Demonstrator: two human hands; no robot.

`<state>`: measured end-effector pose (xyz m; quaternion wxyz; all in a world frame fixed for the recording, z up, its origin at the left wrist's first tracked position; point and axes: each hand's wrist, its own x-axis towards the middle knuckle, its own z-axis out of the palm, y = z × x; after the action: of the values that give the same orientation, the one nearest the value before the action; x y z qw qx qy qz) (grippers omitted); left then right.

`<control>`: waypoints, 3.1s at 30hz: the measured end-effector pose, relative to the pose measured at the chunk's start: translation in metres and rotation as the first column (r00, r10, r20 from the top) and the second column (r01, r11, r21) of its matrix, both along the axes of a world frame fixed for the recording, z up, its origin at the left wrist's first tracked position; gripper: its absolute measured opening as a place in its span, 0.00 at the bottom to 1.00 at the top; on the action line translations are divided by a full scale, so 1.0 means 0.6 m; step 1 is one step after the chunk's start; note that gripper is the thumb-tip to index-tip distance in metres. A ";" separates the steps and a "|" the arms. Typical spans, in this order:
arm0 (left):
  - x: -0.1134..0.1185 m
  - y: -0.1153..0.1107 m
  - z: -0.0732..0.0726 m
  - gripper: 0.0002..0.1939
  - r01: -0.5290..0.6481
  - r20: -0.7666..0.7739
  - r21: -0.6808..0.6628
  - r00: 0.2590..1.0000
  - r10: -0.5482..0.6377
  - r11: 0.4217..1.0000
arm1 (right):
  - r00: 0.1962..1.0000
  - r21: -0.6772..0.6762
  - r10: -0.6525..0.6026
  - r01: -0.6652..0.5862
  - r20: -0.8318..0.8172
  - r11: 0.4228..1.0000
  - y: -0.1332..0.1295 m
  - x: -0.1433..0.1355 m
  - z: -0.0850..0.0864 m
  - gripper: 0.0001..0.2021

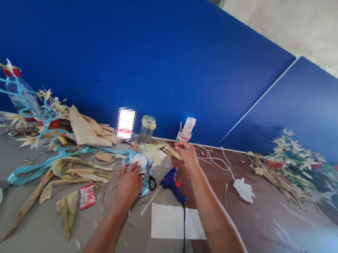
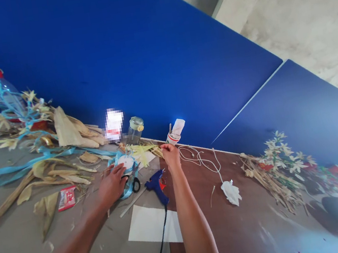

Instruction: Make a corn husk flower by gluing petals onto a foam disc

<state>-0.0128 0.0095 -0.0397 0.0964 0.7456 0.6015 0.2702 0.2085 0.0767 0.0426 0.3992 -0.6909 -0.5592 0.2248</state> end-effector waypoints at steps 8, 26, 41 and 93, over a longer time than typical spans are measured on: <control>0.005 -0.003 0.032 0.13 -0.040 0.360 0.243 0.932 -0.052 0.969 | 0.758 0.004 0.277 -0.341 -0.591 0.940 -0.093 -0.061 0.002 0.13; 0.019 -0.057 0.110 0.10 0.450 0.926 0.071 0.302 -0.227 0.890 | 0.220 0.050 0.306 -0.733 -0.926 0.679 -0.140 -0.118 -0.066 0.22; 0.023 -0.063 0.114 0.15 0.459 0.846 0.049 0.453 -0.281 0.887 | -0.107 0.229 0.304 -0.887 -0.946 0.400 -0.140 -0.127 -0.135 0.27; -0.032 -0.004 0.072 0.12 -0.458 0.808 -0.031 0.511 0.292 0.888 | 0.270 0.144 0.318 -0.513 -0.909 0.847 -0.125 -0.126 -0.050 0.18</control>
<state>-0.0319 0.0073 0.0035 0.2220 0.4029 0.6135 0.6419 0.1329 0.0018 0.0125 0.4998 -0.3139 -0.3864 0.7088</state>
